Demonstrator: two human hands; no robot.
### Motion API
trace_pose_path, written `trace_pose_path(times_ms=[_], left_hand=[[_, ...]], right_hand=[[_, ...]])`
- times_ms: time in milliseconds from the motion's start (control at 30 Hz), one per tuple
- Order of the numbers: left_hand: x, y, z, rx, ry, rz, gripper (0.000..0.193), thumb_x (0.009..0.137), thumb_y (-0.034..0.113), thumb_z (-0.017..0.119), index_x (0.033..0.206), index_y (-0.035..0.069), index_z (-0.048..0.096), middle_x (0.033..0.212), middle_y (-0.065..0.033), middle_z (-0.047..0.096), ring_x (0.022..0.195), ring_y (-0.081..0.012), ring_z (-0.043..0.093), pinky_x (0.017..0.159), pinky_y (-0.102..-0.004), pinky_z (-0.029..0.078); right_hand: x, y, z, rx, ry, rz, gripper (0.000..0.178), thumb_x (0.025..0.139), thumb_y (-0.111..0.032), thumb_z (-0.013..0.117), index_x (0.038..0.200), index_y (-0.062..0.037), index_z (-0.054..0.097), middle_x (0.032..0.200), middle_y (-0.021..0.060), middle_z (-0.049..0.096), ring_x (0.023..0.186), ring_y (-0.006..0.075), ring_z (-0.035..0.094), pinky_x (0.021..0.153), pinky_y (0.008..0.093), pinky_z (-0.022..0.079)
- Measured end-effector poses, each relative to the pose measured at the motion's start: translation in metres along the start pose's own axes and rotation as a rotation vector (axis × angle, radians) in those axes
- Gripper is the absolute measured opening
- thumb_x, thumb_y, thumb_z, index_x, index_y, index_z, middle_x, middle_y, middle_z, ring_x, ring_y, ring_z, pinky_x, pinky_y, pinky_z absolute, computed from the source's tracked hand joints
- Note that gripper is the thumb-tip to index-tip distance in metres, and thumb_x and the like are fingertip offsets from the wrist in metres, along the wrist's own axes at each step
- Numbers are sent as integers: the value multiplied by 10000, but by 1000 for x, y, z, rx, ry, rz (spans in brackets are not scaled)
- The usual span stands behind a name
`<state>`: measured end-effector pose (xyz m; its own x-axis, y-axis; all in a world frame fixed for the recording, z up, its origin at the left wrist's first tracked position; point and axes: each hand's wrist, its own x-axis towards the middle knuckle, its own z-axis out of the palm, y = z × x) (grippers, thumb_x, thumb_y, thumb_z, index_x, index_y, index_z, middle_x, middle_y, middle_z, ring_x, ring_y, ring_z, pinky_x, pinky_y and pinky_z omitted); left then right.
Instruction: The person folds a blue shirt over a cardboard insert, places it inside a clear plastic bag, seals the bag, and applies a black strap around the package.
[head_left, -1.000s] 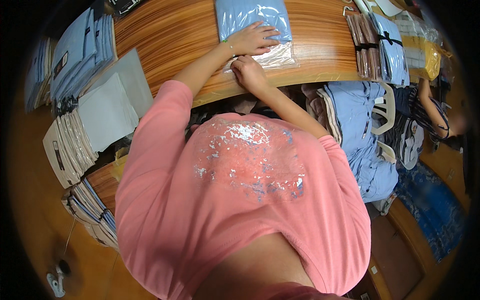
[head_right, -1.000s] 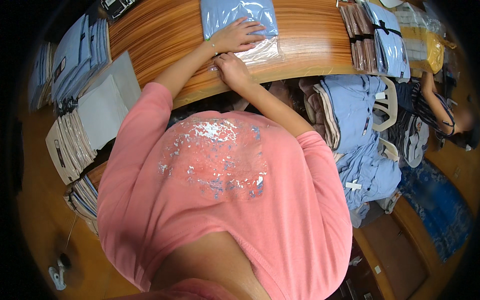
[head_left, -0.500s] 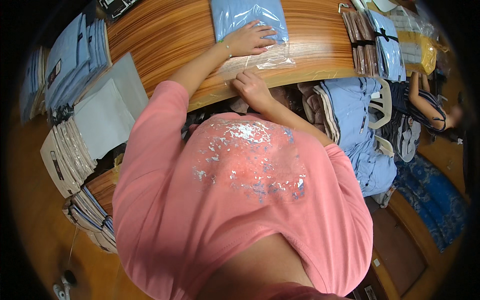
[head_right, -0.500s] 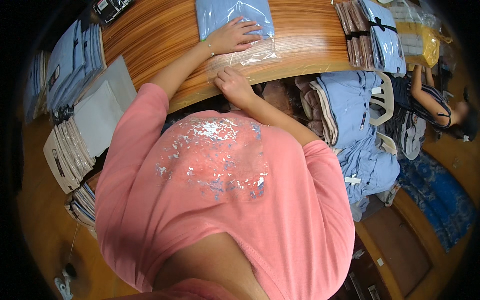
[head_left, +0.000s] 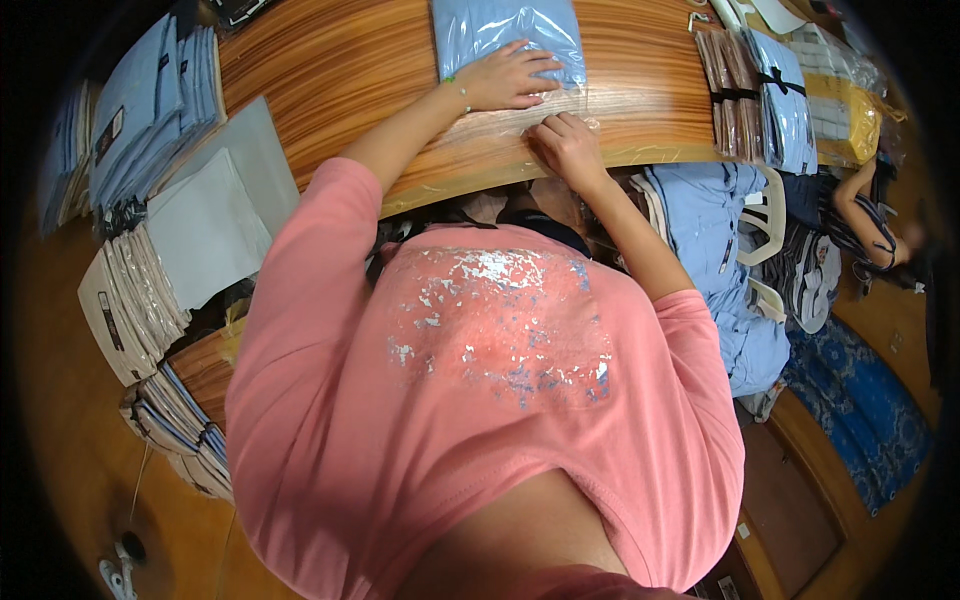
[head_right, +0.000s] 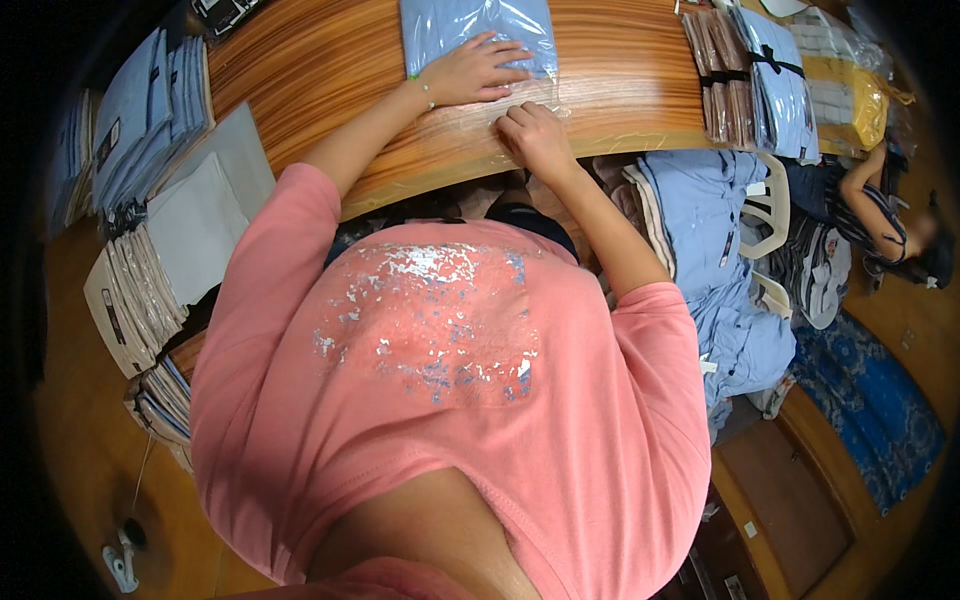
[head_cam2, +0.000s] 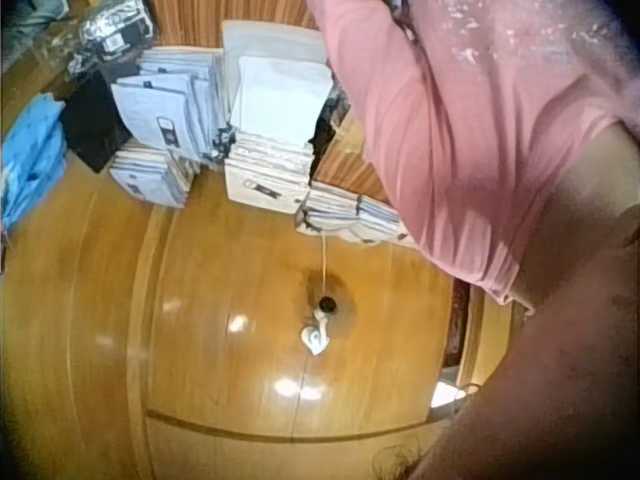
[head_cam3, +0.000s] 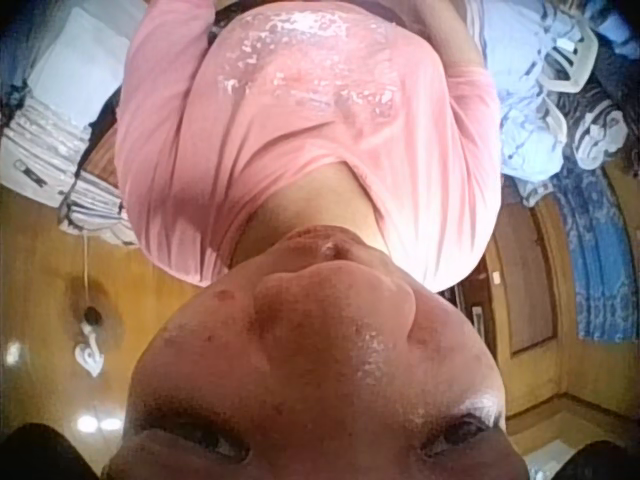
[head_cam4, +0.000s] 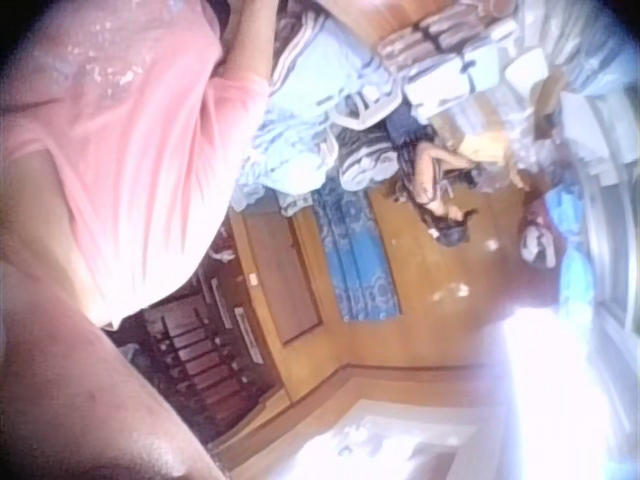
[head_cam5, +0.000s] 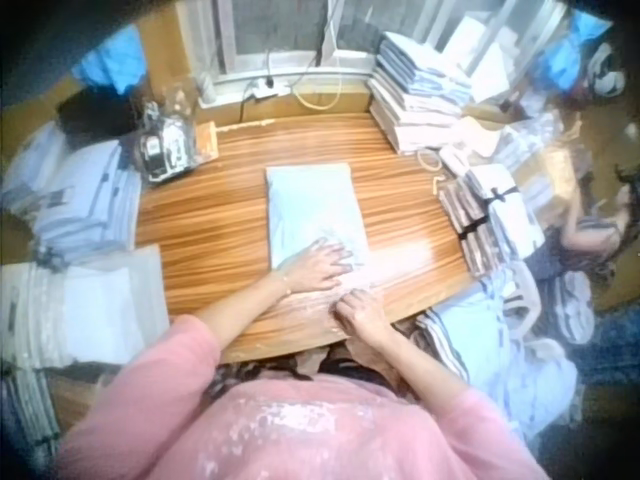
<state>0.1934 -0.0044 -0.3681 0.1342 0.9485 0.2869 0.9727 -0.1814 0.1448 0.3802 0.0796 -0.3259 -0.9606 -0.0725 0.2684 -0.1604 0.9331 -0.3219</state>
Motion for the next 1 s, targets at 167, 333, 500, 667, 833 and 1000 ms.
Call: trace_pose_path(times_ms=[167,333,500,667,833,1000], left_hand=[[0,-3,0,-19,18,-9,411,865,394,520,1248,246,522,1368,-25,415,1282,-211,354,1076,-468,239],[2,-1,2,0,11,-9,419,867,401,516,1262,259,512,1383,-25,398,1290,-212,345,1080,-472,230],[2,-1,-2,16,-40,-28,418,885,402,495,1279,262,501,1399,-33,380,1309,-221,321,1096,-469,203],[2,0,-4,48,-46,-14,421,892,407,481,1291,271,486,1397,-34,382,1308,-219,323,1096,-474,204],[3,-1,-5,48,-47,-10,422,891,408,484,1292,276,485,1401,-36,376,1309,-218,320,1096,-478,203],[0,-1,-4,27,-35,-26,423,890,409,487,1292,278,485,1408,-36,365,1313,-221,312,1096,-478,203]], right_hand=[[-14,-21,-15,-32,-22,2,212,625,-40,617,834,-67,598,800,68,542,776,254,522,657,350,456],[-45,-28,-9,55,80,13,335,603,-20,605,935,-59,620,861,67,547,785,247,522,655,343,460],[-59,-27,-25,-132,99,142,476,619,-13,604,1089,-89,589,1028,82,548,919,281,519,780,396,430],[-12,22,-35,-209,-55,196,434,692,-75,614,1122,-125,577,1058,44,555,996,241,500,842,402,360],[-19,35,-46,-235,-211,107,223,709,-142,618,929,-145,655,799,-27,568,903,186,537,799,383,356],[-42,19,-51,-315,30,69,239,708,-133,601,938,-167,655,798,-28,566,892,164,536,805,397,349]])
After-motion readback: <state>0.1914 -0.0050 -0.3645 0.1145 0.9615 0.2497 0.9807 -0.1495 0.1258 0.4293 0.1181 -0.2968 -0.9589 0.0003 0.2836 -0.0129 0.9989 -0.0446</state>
